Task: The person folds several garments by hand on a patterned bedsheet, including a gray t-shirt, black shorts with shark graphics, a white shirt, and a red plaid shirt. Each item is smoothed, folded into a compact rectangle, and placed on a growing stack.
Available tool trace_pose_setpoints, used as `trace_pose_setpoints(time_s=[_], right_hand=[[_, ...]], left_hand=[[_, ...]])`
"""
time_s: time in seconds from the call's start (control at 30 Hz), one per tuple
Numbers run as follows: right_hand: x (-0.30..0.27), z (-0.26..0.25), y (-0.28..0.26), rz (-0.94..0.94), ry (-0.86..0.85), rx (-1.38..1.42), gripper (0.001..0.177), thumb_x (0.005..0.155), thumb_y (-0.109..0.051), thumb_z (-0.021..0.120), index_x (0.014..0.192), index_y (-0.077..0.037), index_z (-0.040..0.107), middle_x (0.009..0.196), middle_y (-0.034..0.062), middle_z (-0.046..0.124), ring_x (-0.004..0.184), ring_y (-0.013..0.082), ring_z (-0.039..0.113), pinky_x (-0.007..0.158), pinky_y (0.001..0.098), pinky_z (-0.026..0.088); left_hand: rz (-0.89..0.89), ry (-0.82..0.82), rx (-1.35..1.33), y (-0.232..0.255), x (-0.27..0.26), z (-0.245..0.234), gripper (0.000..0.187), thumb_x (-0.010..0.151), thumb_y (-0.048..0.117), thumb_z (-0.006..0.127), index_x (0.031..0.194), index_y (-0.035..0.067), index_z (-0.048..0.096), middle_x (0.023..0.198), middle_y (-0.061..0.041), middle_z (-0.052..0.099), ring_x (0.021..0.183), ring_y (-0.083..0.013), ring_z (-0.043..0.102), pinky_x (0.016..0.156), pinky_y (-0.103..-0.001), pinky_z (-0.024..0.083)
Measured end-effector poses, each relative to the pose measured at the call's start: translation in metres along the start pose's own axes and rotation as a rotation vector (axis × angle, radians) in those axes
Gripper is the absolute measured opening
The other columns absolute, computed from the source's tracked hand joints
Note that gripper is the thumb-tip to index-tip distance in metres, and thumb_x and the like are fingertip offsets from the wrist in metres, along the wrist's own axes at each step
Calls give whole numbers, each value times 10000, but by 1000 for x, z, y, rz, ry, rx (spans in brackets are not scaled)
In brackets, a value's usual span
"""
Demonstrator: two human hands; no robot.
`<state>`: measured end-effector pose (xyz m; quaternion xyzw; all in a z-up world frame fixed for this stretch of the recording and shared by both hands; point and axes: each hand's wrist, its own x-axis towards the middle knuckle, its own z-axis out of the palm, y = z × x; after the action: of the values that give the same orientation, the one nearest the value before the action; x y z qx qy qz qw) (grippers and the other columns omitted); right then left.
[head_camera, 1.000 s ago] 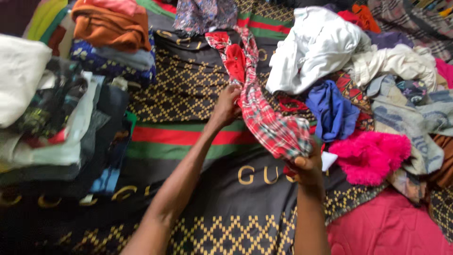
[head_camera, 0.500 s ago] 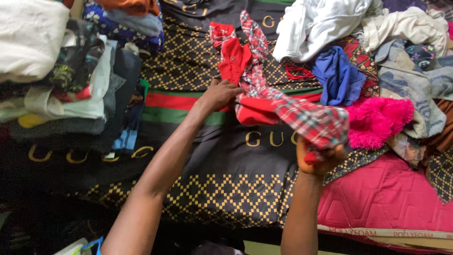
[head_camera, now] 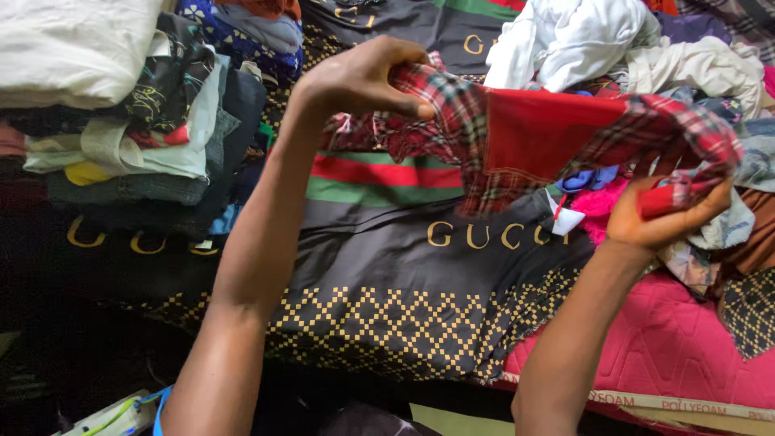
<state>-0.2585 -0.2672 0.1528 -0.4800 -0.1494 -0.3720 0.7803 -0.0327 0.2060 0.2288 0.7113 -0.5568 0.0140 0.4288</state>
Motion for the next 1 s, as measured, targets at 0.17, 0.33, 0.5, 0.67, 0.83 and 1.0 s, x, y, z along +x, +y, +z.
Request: trace_pose_setpoints(time_s=[0.17, 0.33, 0.5, 0.67, 0.83, 1.0], right_hand=[[23, 19, -2, -49, -55, 153, 725, 990, -612, 622, 1583, -242, 430, 1674, 77, 445, 1497, 255, 478, 1299, 480, 345], [-48, 106, 101, -242, -433, -1234, 1136, 853, -326, 911, 1657, -111, 137, 1672, 145, 262, 1555, 319, 325, 1303, 419, 293], [-84, 152, 155, 568, -377, -714, 327, 1152, -236, 690, 1247, 68, 617, 1124, 206, 700, 1057, 230, 684, 1004, 358, 574], [-81, 219, 144, 416, -453, -499, 354, 995, -167, 677, 1296, -49, 533, 1169, 65, 651, 1044, 140, 642, 920, 331, 557], [-51, 226, 120, 665, -147, -202, 274, 1050, -272, 538, 1229, -74, 599, 1031, 51, 690, 885, 167, 690, 714, 360, 573], [0, 189, 84, 347, -93, -188, 511, 1090, -431, 549, 1460, -79, 528, 1215, 2, 681, 1080, 96, 628, 950, 276, 516]], left_hand=[[-177, 46, -267, 29, 3, -3, 429, 1118, 428, 604, 1095, 3, 662, 856, 16, 543, 793, -80, 485, 690, -288, 433], [154, 357, -558, 35, 38, 20, 269, 1160, 261, 588, 1229, 7, 642, 1047, 76, 630, 986, -24, 556, 885, -234, 489], [-5, 390, -706, 37, 47, 25, 276, 1131, 228, 610, 1196, -31, 680, 957, 52, 584, 864, -40, 487, 759, -237, 435], [68, 376, -666, 67, 42, 22, 388, 1057, 149, 685, 1388, -34, 600, 1212, -20, 715, 1099, -86, 664, 994, -265, 558], [-247, 360, -448, 49, 37, 4, 587, 954, 276, 736, 1439, -16, 582, 1205, -178, 724, 1047, -207, 726, 942, -343, 615], [-193, 188, 393, -24, -1, 43, 1382, 638, 466, 978, 1540, -74, 81, 1380, -383, 478, 1248, -554, 497, 1033, -547, 432]])
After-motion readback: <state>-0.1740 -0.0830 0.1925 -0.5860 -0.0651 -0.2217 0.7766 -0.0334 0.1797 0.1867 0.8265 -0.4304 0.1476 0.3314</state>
